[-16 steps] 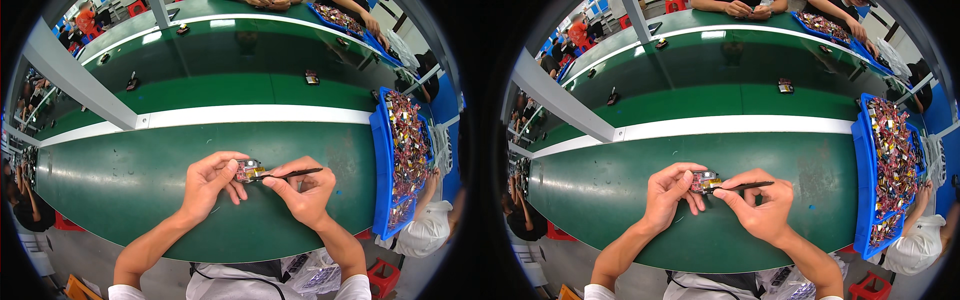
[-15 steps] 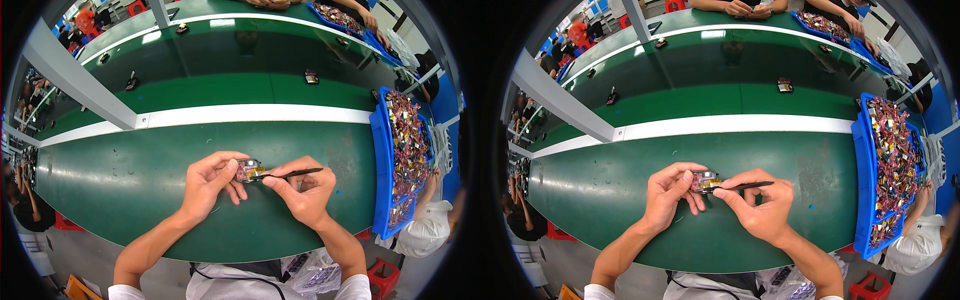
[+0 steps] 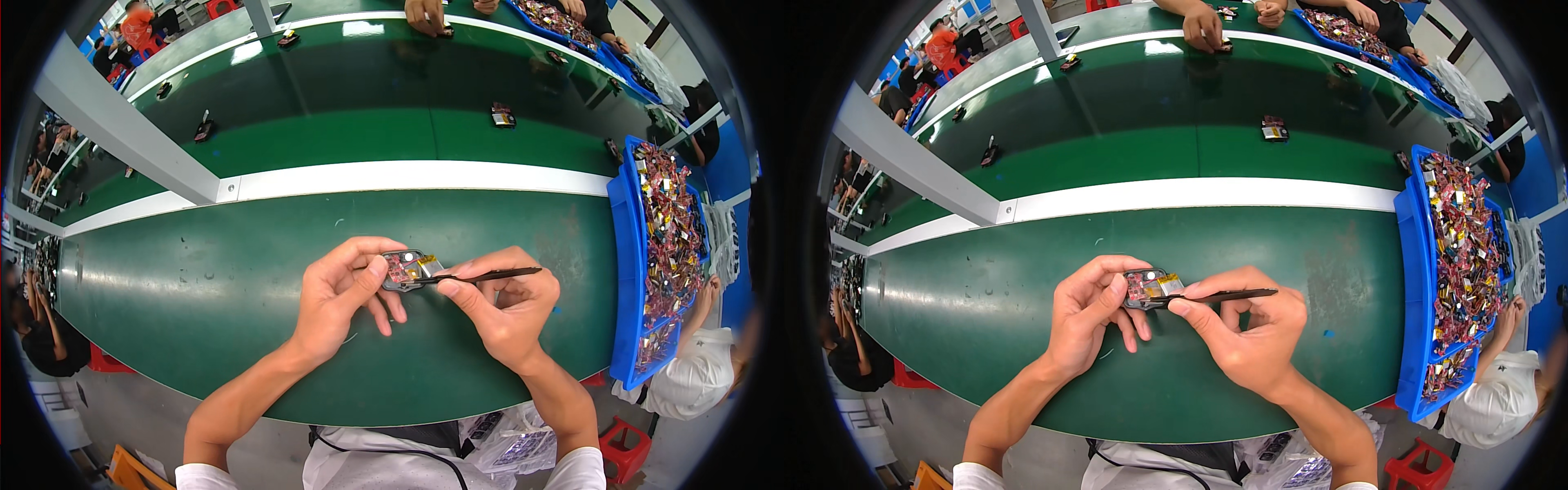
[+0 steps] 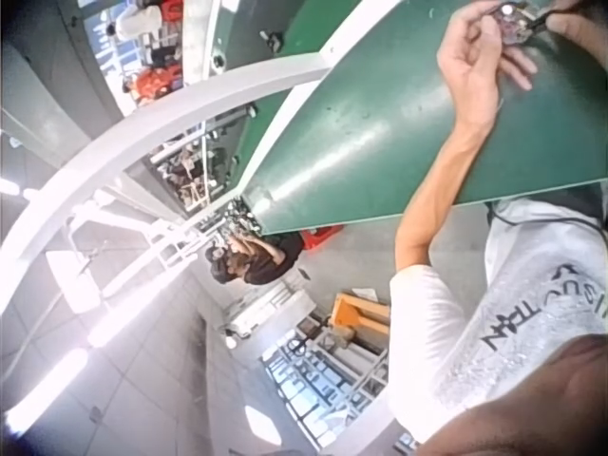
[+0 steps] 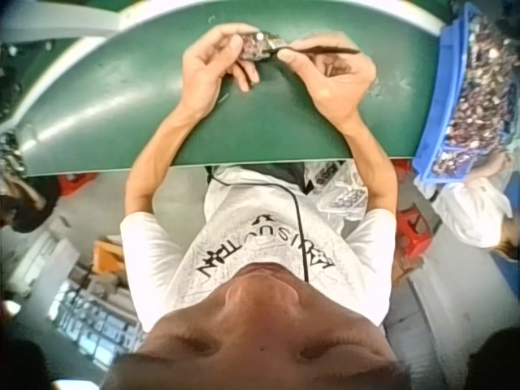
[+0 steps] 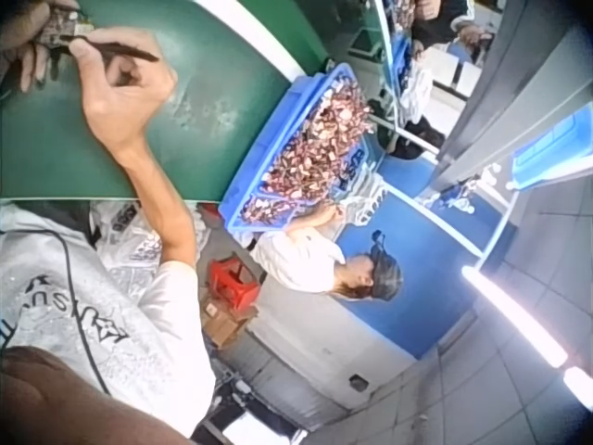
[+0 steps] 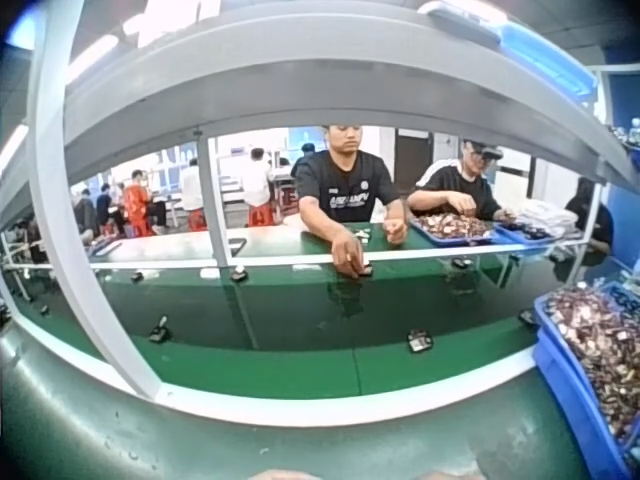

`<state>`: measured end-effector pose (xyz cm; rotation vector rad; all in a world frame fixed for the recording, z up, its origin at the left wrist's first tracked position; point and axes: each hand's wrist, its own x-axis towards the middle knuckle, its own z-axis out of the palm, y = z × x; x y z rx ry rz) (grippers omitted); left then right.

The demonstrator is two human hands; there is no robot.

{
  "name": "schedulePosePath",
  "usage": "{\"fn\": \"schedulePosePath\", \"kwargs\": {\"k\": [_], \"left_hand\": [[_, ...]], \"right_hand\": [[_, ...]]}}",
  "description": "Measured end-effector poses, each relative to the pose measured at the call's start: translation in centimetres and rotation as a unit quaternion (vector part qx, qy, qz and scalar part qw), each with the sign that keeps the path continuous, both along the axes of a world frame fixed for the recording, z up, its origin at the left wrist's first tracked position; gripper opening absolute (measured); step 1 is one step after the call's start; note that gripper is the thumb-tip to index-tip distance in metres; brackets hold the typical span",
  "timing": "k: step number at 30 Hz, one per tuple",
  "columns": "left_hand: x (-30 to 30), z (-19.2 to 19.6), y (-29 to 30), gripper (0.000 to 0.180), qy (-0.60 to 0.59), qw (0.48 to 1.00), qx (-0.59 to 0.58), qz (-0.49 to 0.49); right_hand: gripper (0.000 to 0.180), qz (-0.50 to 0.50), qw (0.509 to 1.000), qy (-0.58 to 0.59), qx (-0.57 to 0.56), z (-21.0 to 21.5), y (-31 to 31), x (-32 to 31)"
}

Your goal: Manually assemble components on a small circuit board or electronic part on an assembly line.

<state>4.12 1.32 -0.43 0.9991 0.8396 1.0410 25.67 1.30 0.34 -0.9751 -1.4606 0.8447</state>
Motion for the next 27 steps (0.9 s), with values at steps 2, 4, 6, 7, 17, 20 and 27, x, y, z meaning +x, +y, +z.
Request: {"fn": "schedulePosePath", "kwargs": {"k": [2,4,6,7,17,20,27], "left_hand": [[0.1,0.1,0.0,0.036,-0.004,1.000,0.003,-0.004],[0.3,0.5,0.0,0.037,-0.010,1.000,-0.007,-0.010],[0.5,0.7,-0.1,0.038,-0.017,1.000,-0.018,-0.017],[0.6,0.8,-0.2,0.038,-0.021,0.999,-0.018,-0.017],[0.2,0.5,-0.5,0.033,0.004,1.000,0.000,0.000],[0.4,0.6,-0.7,0.030,0.022,0.999,0.016,0.019],[0.4,-0.1,-0.8,0.027,0.051,0.997,0.046,0.025]], "right_hand": [[0.015,-0.001,1.000,0.015,-0.013,0.1,0.0,0.0],[0.016,-0.002,0.999,0.029,-0.026,0.2,0.0,0.0],[0.016,-0.007,0.999,0.043,-0.026,0.2,0.1,0.1],[0.016,-0.007,0.999,0.043,-0.026,0.3,0.1,0.1],[0.014,0.017,0.998,0.051,-0.036,0.1,-0.1,0.0],[0.013,0.024,0.999,0.038,-0.017,0.1,-0.1,-0.3],[0.012,0.025,0.999,0.021,-0.010,0.2,-0.2,-0.4]]}}
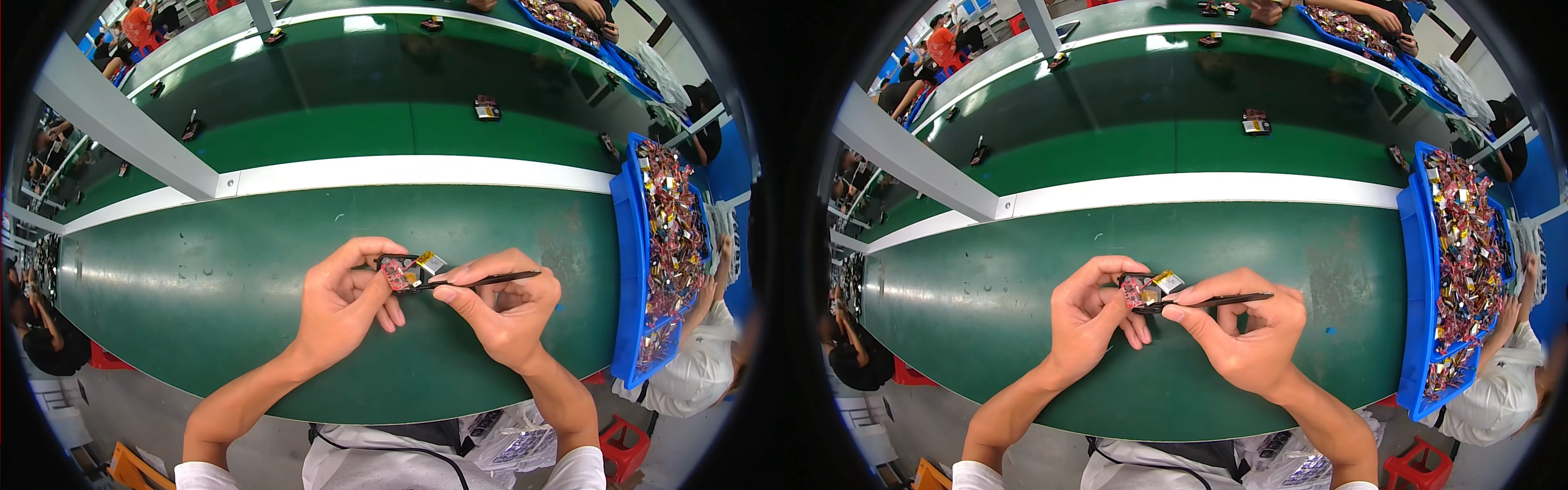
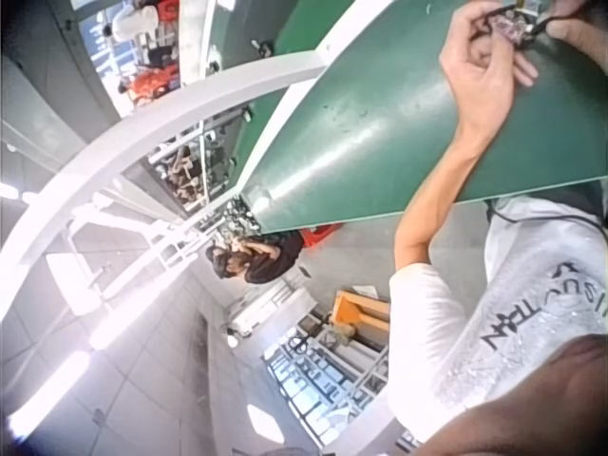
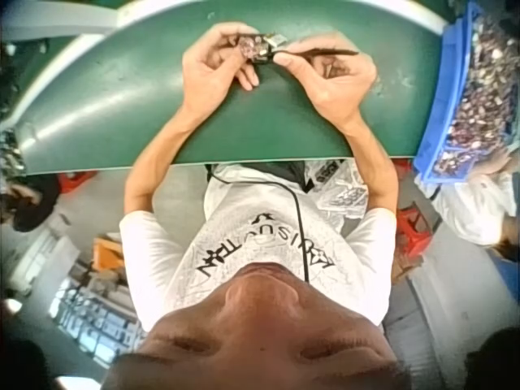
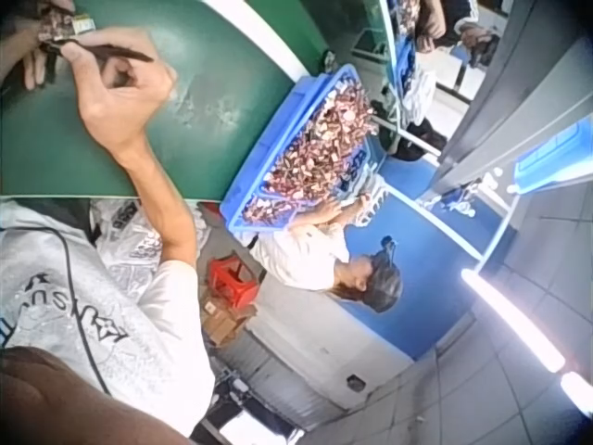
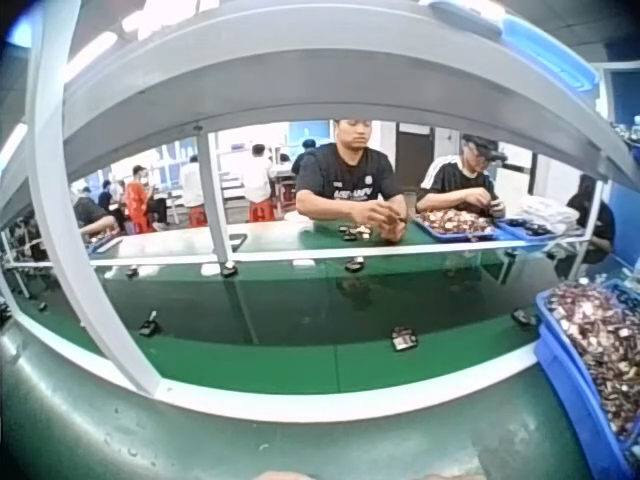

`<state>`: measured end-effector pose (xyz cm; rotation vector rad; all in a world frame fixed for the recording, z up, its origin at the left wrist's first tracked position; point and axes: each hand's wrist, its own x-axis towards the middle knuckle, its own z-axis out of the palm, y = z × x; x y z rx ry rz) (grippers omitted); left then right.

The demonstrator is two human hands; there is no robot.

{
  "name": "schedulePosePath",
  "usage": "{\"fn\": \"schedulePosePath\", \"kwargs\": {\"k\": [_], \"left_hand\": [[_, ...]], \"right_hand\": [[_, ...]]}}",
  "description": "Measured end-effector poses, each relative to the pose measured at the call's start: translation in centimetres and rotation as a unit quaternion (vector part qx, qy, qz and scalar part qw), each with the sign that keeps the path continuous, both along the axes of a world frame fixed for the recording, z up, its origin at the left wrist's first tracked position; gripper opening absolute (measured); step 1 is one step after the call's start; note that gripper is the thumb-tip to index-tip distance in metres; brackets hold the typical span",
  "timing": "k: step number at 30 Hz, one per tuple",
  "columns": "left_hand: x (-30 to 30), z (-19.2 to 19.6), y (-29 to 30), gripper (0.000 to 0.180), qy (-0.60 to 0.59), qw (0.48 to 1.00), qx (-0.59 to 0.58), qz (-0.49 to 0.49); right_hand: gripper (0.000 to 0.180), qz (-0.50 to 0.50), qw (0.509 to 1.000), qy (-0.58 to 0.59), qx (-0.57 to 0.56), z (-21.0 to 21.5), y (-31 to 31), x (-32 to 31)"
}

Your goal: Manually assemble components on a small circuit board or electronic part on an assembly line.

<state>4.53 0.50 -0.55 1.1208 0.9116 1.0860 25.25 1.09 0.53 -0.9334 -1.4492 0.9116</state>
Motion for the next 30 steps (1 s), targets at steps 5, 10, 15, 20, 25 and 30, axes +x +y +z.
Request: {"fn": "schedulePosePath", "kwargs": {"k": [5,10,15,20,25,30], "left_hand": [[0.15,0.05,-0.03,0.027,0.009,1.000,0.011,0.012],[0.32,0.74,-0.19,0.029,-0.002,1.000,-0.006,0.019],[0.17,0.56,-0.01,0.031,-0.026,0.999,-0.028,-0.004],[0.18,0.28,-0.01,0.031,-0.031,0.999,-0.013,-0.014],[0.21,0.04,0.00,0.031,-0.028,1.000,-0.004,-0.011],[0.20,-0.07,0.05,0.031,-0.031,0.999,-0.006,-0.008]], "right_hand": [[0.012,-0.004,1.000,-0.009,0.009,-0.24,0.11,-0.07],[0.012,-0.014,0.999,-0.034,0.022,-0.31,0.20,0.08],[0.012,-0.014,0.999,-0.026,0.014,-0.27,0.10,0.19],[0.012,-0.012,0.999,-0.039,0.024,-0.25,0.06,0.26],[0.012,-0.014,0.998,-0.046,0.030,-0.23,0.05,0.28],[0.012,-0.022,0.999,-0.042,0.025,-0.20,0.13,0.29]]}}
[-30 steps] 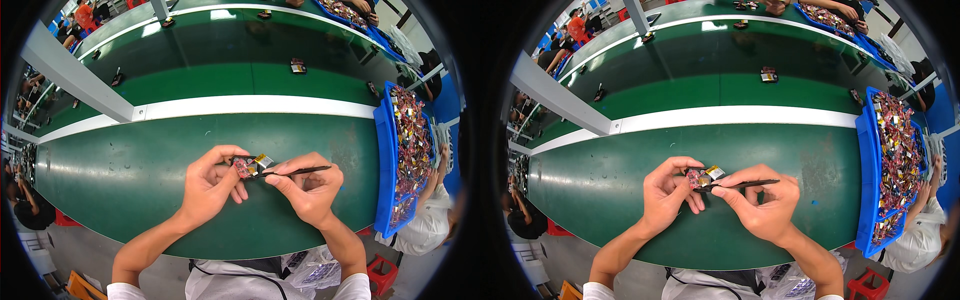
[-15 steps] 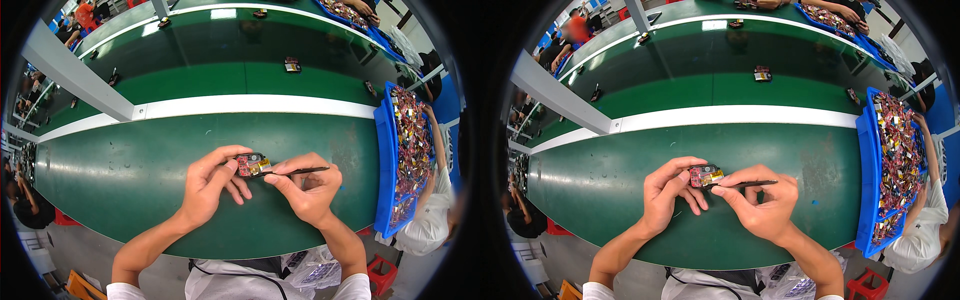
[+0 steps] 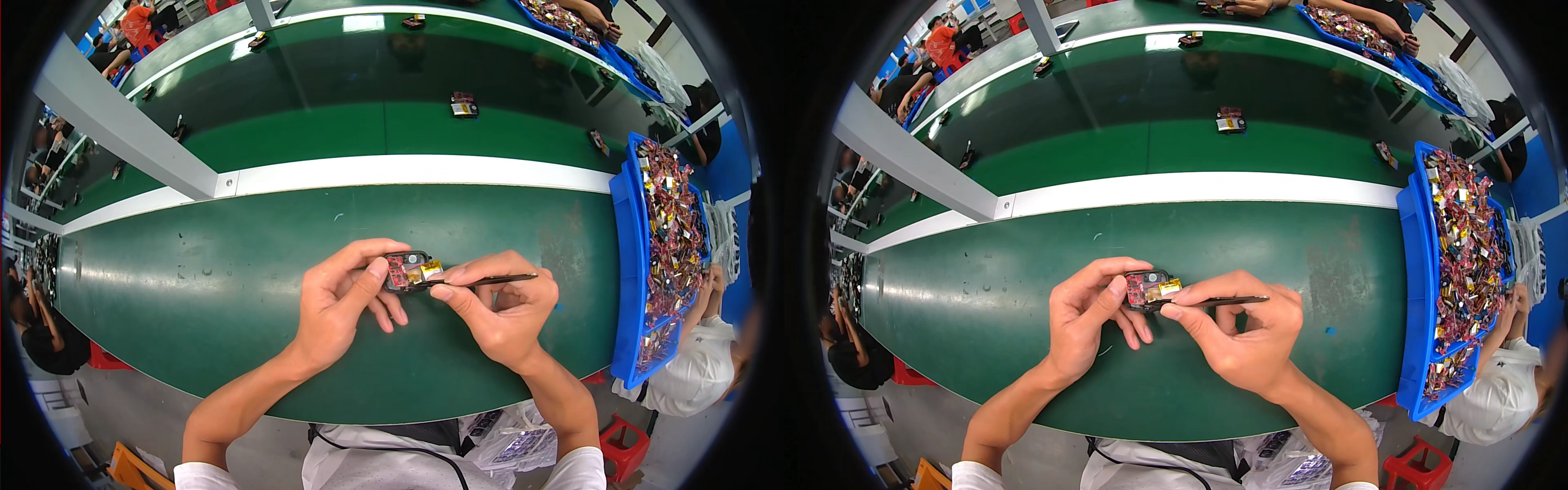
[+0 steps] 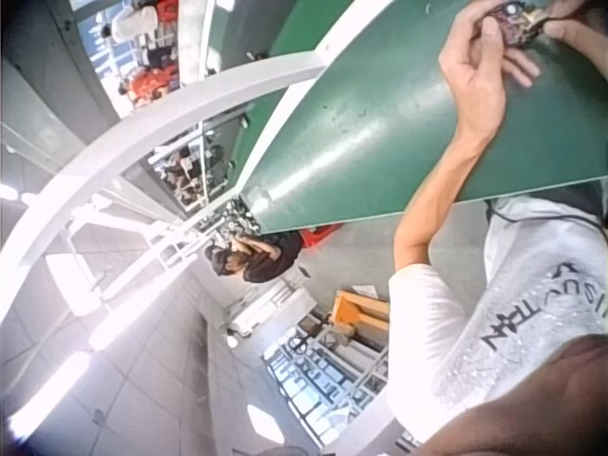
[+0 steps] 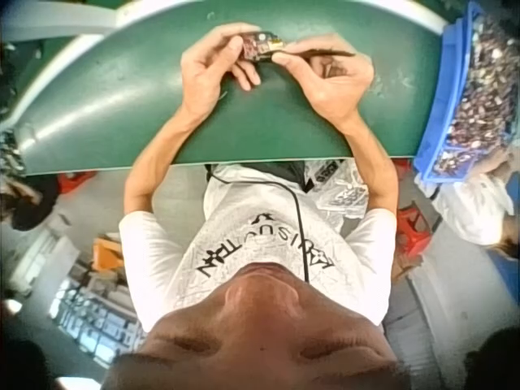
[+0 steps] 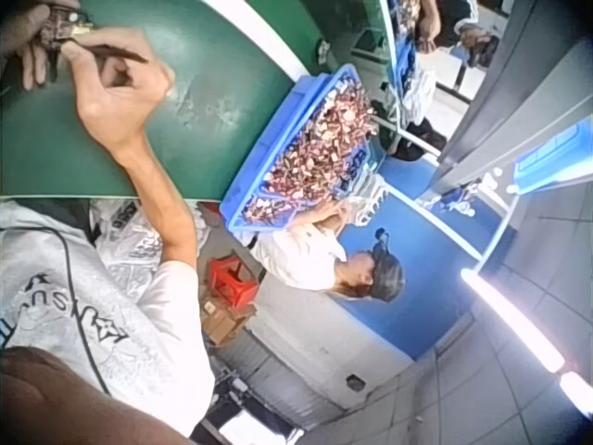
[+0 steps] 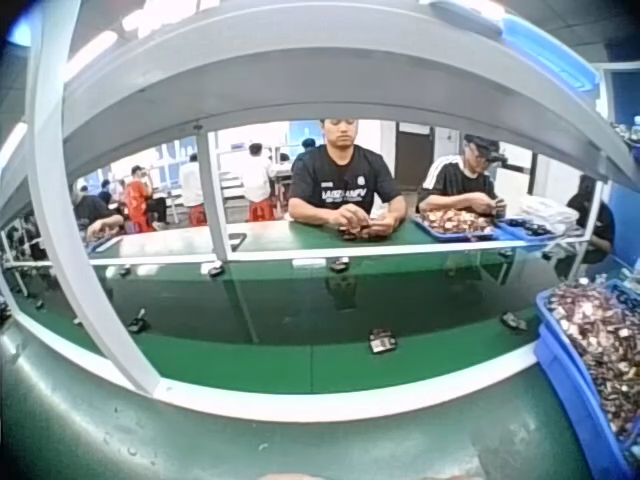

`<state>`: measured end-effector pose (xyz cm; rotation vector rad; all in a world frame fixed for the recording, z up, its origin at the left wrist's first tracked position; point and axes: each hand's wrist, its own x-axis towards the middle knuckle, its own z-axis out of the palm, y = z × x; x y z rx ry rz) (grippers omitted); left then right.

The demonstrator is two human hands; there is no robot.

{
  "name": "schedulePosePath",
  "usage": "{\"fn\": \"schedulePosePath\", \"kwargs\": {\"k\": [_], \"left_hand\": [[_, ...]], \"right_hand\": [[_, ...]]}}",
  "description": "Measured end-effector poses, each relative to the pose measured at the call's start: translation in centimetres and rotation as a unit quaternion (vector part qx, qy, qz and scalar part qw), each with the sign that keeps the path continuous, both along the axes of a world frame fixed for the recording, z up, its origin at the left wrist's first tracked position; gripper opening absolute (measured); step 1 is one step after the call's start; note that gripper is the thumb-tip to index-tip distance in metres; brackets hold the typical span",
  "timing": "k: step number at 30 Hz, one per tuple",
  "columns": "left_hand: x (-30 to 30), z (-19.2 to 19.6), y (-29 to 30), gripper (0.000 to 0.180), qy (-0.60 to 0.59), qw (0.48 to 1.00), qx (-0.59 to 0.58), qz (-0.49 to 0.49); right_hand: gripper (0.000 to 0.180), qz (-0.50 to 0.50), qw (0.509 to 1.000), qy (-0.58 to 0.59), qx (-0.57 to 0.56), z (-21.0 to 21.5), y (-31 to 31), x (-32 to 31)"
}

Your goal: Manually assemble components on a small circuit board or electronic part on an assembly line.

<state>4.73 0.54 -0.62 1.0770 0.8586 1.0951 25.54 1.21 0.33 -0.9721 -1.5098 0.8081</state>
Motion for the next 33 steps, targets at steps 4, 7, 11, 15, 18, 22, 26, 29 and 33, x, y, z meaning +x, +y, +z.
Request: {"fn": "schedulePosePath", "kwargs": {"k": [4,7,11,15,18,22,26,29,33], "left_hand": [[0.02,0.11,0.01,0.031,0.004,1.000,-0.001,0.006],[0.14,0.11,-0.04,0.032,0.009,1.000,0.002,0.001],[0.26,-0.11,-0.12,0.034,0.013,0.999,0.031,-0.008],[0.06,-0.58,0.01,0.034,0.023,0.998,0.052,-0.014],[0.12,-0.73,0.00,0.035,0.028,0.998,0.063,-0.016],[0.40,-0.53,-0.08,0.035,0.015,0.998,0.054,-0.006],[0.37,-0.62,-0.05,0.034,0.022,0.998,0.063,-0.001],[0.34,-0.66,-0.03,0.034,0.023,0.998,0.065,0.000],[0.28,-0.70,-0.04,0.034,0.022,0.998,0.064,-0.002]], "right_hand": [[0.013,-0.001,1.000,-0.005,0.010,-0.19,0.02,-0.03],[0.013,0.000,1.000,-0.005,0.013,-0.33,-0.02,-0.08],[0.014,-0.008,0.999,-0.017,0.029,-0.48,-0.09,-0.06],[0.015,-0.008,0.998,-0.030,0.053,-0.47,-0.11,-0.06],[0.015,-0.004,0.997,-0.039,0.063,-0.42,-0.07,-0.05],[0.016,0.004,0.997,-0.035,0.068,-0.59,0.08,0.01],[0.015,0.002,0.999,-0.021,0.045,-0.63,0.00,0.12],[0.014,0.003,1.000,0.003,0.015,-0.50,-0.03,0.12],[0.014,0.004,0.999,0.024,-0.022,-0.19,-0.02,0.20]]}}
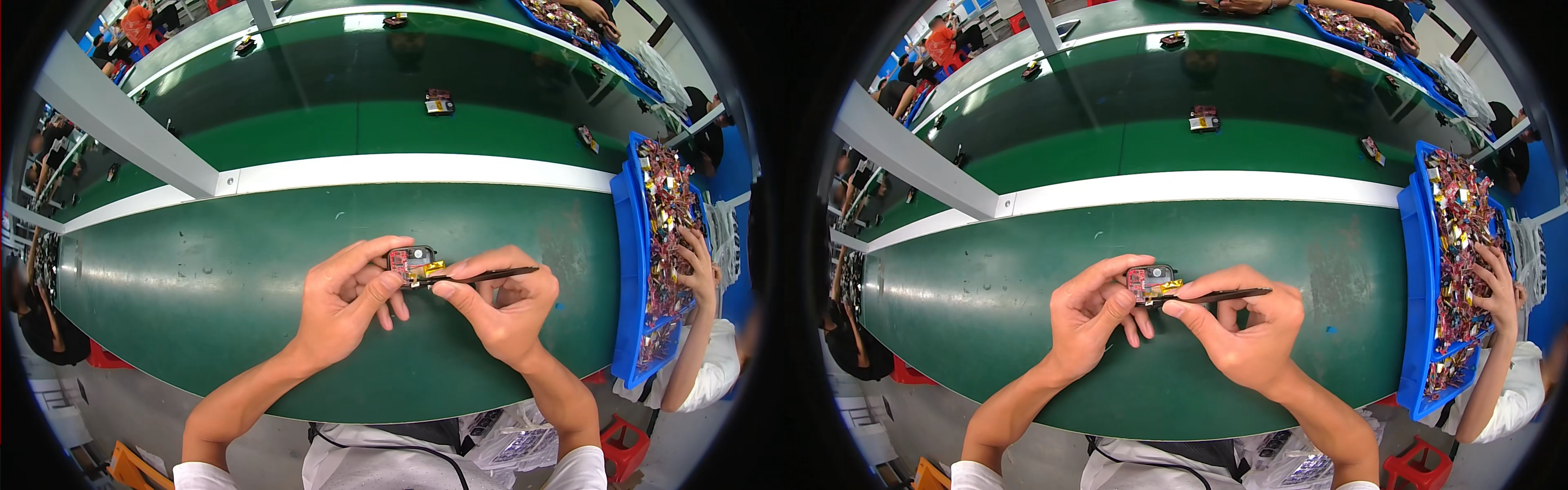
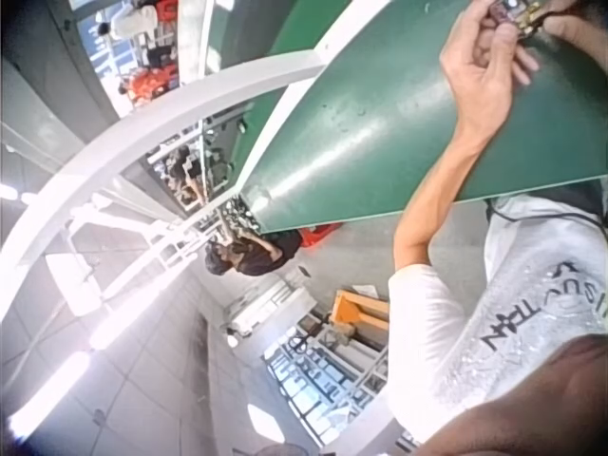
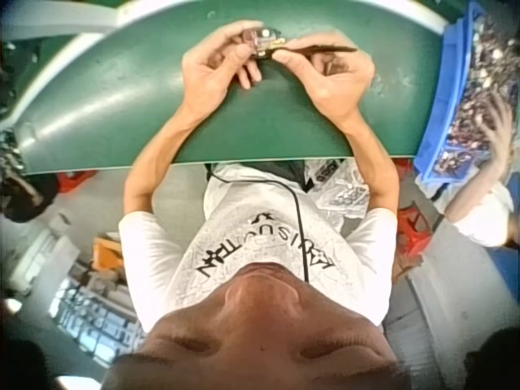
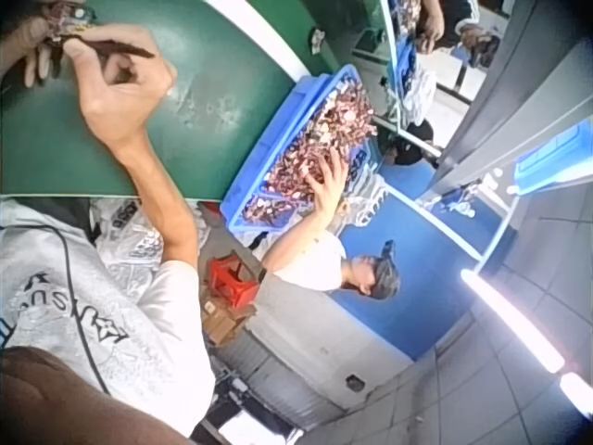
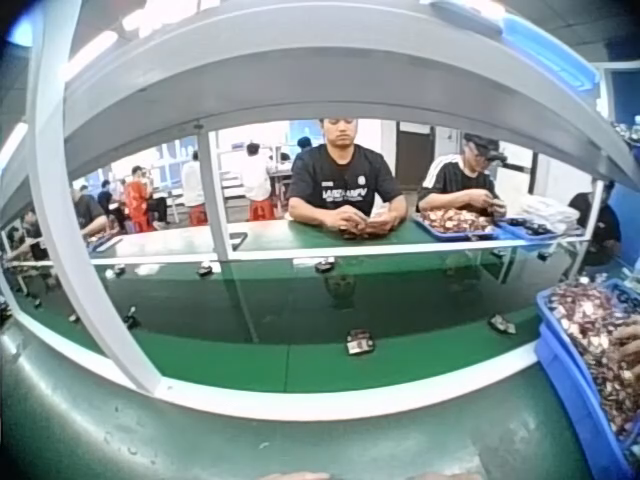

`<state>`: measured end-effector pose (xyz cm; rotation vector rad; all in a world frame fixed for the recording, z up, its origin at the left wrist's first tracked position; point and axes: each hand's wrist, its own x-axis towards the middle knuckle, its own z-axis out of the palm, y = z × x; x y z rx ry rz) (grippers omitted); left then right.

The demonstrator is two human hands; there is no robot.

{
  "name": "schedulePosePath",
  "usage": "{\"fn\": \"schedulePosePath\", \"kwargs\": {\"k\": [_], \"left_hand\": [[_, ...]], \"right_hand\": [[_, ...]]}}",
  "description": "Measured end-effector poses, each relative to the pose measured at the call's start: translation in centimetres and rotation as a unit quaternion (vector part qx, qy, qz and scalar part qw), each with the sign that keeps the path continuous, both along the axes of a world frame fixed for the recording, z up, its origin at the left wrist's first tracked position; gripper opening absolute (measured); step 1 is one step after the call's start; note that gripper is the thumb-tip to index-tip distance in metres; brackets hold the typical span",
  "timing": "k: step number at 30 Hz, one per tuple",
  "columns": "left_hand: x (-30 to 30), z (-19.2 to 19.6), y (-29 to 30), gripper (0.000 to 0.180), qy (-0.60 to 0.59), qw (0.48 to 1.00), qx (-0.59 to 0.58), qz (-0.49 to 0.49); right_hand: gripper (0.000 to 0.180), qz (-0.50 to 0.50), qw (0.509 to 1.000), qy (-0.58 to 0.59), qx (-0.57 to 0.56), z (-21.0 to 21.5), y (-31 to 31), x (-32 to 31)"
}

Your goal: Manually assemble components on a small circuit board or electronic part on an assembly line.

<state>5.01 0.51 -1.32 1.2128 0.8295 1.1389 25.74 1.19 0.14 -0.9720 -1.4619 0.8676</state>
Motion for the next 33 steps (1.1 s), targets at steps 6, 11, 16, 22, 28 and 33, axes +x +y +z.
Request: {"fn": "schedulePosePath", "kwargs": {"k": [6,11,16,22,28,33], "left_hand": [[-0.1,0.0,0.0,0.034,0.008,1.000,0.014,0.004],[-0.1,0.0,0.1,0.034,-0.002,1.000,0.011,-0.002],[0.0,0.5,0.0,0.036,-0.026,1.000,-0.010,-0.015],[-0.2,0.6,0.0,0.036,-0.047,0.998,-0.019,-0.030],[-0.5,0.9,0.3,0.035,-0.064,0.996,-0.045,-0.047],[-0.4,1.2,0.2,0.033,-0.065,0.995,-0.053,-0.045]], "right_hand": [[0.014,-0.001,1.000,-0.008,0.014,0.1,0.1,0.2],[0.013,0.002,1.000,0.001,0.014,0.0,0.2,0.2],[0.013,0.004,1.000,0.009,0.005,0.1,0.1,0.1],[0.013,0.011,1.000,0.016,-0.024,0.2,0.1,0.3],[0.013,0.029,0.999,-0.015,0.020,0.3,0.5,0.6],[0.012,0.040,0.998,-0.035,0.040,0.5,0.3,0.6]]}}
